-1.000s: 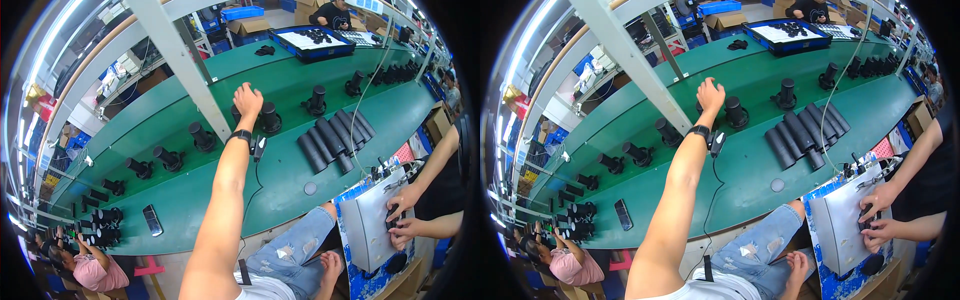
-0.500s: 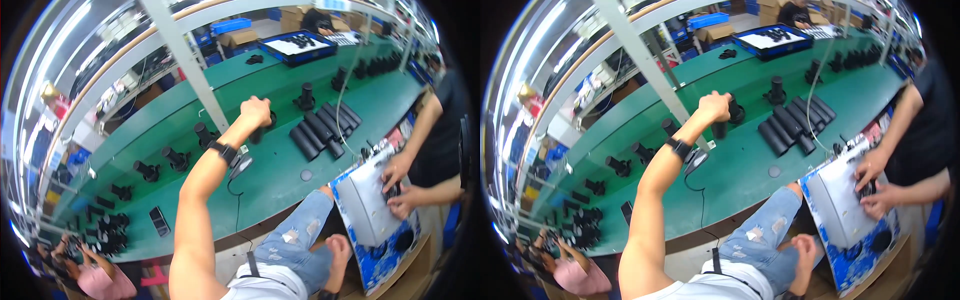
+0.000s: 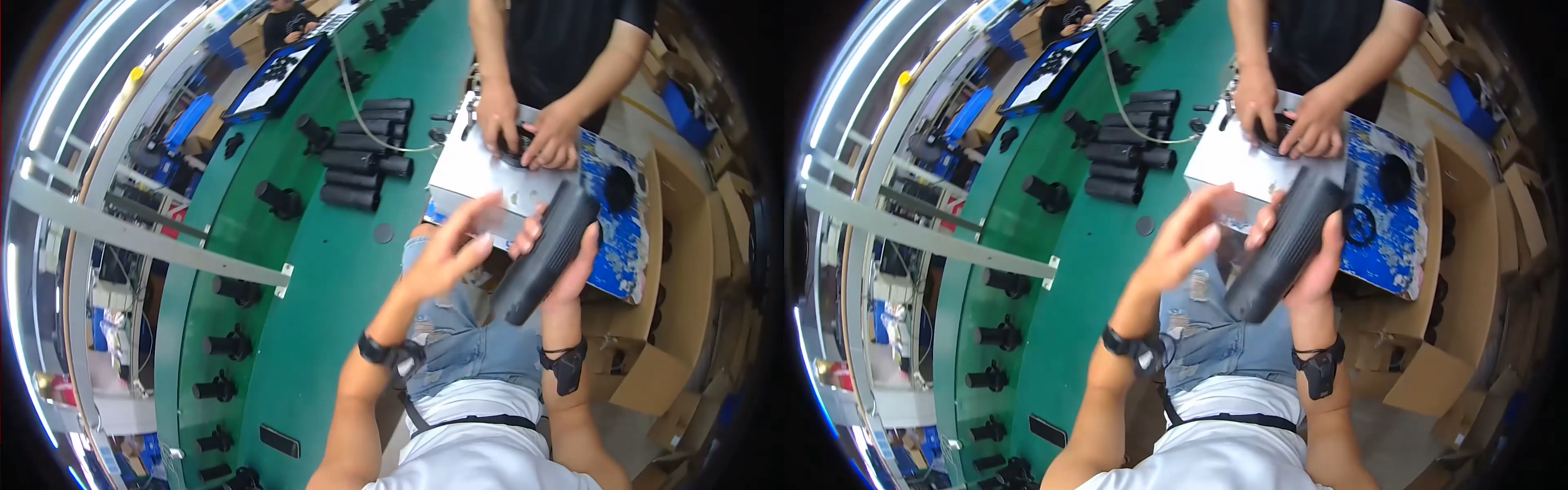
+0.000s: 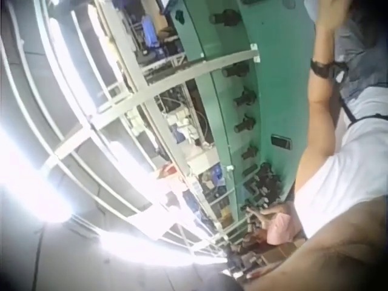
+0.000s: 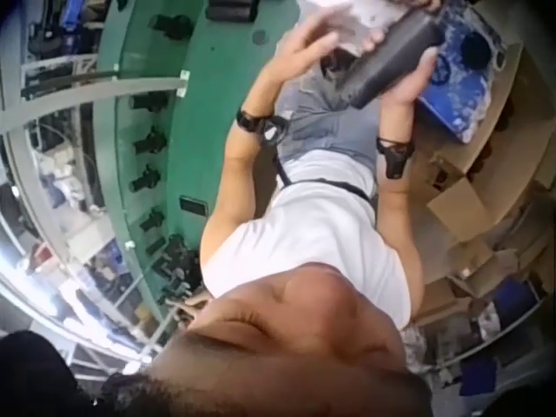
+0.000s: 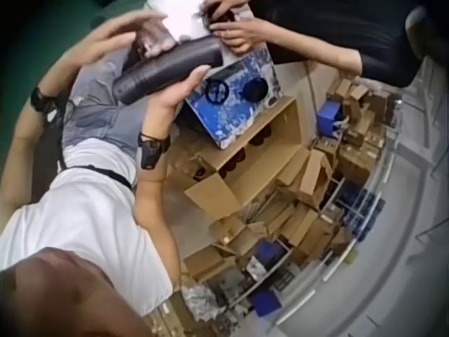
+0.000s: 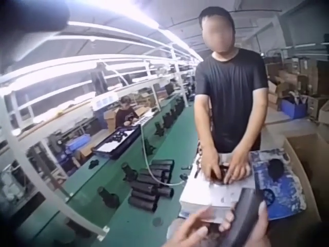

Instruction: Place black cylindrical electronic components into an assembly jig for processing and then pack them into cardboard shipping boxes.

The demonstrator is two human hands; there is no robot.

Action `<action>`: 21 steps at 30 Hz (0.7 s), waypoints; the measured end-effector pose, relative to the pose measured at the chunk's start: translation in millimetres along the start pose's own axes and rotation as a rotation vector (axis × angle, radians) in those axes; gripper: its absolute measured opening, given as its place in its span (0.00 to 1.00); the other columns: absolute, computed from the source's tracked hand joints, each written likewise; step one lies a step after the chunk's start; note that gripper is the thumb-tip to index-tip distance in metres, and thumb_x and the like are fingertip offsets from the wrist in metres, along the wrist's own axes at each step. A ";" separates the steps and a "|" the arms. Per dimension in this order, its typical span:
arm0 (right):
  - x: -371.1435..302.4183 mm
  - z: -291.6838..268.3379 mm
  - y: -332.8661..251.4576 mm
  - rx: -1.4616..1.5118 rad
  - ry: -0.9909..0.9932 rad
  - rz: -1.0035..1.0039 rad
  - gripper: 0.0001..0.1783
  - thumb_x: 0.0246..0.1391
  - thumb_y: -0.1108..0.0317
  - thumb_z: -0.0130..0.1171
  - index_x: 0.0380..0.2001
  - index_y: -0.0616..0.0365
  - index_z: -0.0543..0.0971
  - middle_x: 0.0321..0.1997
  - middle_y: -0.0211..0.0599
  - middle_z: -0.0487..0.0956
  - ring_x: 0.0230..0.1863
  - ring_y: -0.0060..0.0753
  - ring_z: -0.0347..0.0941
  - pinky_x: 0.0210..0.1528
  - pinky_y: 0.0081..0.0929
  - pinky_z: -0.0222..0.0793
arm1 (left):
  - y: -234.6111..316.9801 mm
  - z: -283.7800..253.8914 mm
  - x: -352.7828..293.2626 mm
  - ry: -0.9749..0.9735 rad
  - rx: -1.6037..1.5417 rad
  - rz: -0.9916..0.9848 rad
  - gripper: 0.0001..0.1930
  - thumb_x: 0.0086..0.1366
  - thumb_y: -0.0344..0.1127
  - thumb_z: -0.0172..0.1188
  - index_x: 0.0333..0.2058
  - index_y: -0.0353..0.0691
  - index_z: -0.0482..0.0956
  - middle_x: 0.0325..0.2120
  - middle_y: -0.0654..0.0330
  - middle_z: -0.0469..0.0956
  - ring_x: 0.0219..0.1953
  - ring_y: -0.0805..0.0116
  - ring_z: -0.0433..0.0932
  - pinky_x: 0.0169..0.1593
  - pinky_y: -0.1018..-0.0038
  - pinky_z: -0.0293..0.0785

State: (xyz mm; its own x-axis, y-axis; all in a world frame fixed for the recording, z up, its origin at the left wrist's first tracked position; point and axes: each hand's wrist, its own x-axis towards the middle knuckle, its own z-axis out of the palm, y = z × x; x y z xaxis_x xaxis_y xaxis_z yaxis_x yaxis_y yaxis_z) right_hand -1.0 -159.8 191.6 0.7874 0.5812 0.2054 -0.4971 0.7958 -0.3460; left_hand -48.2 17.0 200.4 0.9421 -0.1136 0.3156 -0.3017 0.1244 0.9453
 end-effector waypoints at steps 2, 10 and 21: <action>1.3 0.0 -14.7 -0.080 0.028 -0.164 0.39 0.55 0.34 0.48 0.52 0.60 0.64 0.39 0.37 0.68 0.38 0.33 0.65 0.46 0.33 0.63 | -28.1 33.8 -28.4 -0.126 -0.101 -0.062 0.33 0.66 0.42 0.53 0.64 0.35 0.51 0.53 0.56 0.67 0.54 0.66 0.68 0.57 0.69 0.64; -28.2 -15.7 -52.4 -0.264 0.000 -0.350 0.35 0.55 0.50 0.57 0.56 0.59 0.58 0.44 0.37 0.65 0.46 0.33 0.62 0.53 0.32 0.61 | -68.3 116.5 -60.2 -0.036 -0.643 -0.225 0.27 0.65 0.50 0.51 0.52 0.33 0.64 0.36 0.53 0.76 0.40 0.65 0.77 0.48 0.67 0.71; 8.8 -11.6 -51.6 -0.592 -0.129 -0.166 0.42 0.38 0.49 0.73 0.50 0.57 0.61 0.39 0.35 0.69 0.44 0.37 0.68 0.55 0.36 0.64 | -106.3 58.2 -56.3 0.049 -0.799 -0.242 0.25 0.70 0.55 0.40 0.43 0.36 0.71 0.31 0.57 0.76 0.33 0.69 0.74 0.40 0.73 0.70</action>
State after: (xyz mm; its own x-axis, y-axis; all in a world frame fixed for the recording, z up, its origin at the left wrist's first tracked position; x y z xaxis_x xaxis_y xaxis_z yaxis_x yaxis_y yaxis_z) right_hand 35.8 -197.7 200.6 0.7682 0.5029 0.3962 -0.0563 0.6695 -0.7407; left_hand -77.7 -47.2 86.9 0.9784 -0.1862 0.0900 0.0872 0.7660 0.6369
